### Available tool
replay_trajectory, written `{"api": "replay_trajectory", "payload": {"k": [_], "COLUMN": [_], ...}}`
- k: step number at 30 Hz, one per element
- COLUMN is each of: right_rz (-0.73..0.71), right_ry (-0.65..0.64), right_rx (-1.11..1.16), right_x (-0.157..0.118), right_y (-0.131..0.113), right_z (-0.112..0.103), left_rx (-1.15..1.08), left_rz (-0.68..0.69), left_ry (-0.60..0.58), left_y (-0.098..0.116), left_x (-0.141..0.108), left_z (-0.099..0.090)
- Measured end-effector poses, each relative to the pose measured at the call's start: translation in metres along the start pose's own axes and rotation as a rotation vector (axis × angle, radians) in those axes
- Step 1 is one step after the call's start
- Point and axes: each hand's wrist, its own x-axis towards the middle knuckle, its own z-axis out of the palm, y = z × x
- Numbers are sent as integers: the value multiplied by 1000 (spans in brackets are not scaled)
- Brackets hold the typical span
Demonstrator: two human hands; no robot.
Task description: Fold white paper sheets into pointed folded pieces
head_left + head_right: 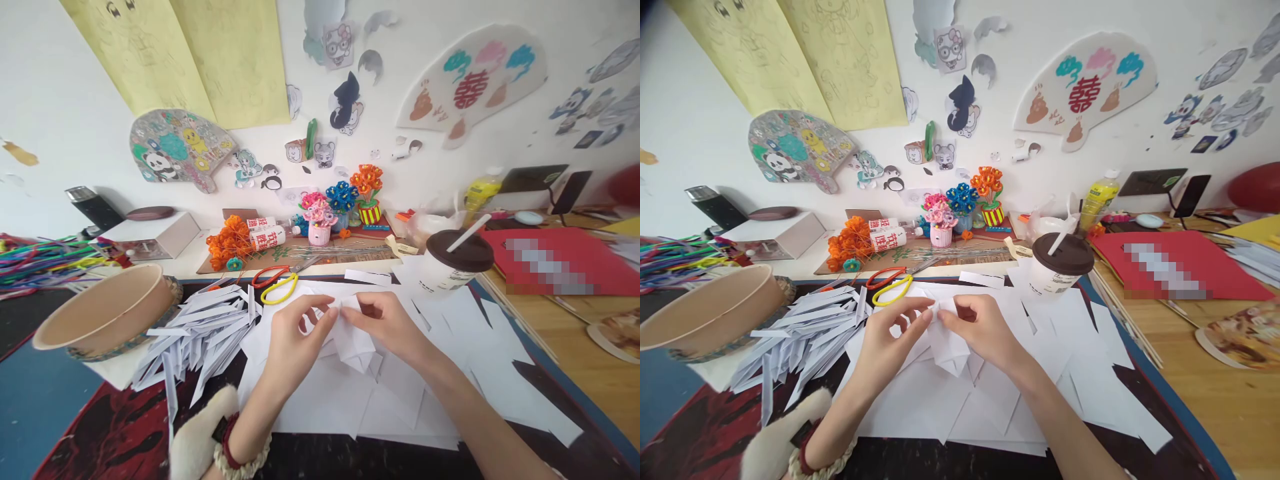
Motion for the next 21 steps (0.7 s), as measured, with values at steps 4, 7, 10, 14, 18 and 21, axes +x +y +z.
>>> {"api": "replay_trajectory", "payload": {"k": [4,7,10,14,18,21], "right_rz": [4,71,107,101,100,97], "right_ry": [-49,-152,-189,-196,-189,-195], "right_rx": [50,171,219,224,250,276], "right_x": [-1,-1,-2,-3,-3,-3], "right_y": [-1,-3,-4,-3,-1,0], "right_z": [1,0,0,1,5,8], "left_rx": [-47,-78,-130,-293,-408,-436], "left_rz": [-12,-70,-182,-280,-343,-359], "left_ry": [-5,35,53,33,43,57], "left_y": [-3,-4,-4,-4,-2,-1], "left_x": [2,2,3,3,2,2], "left_z": [2,2,2,3,5,6]}}
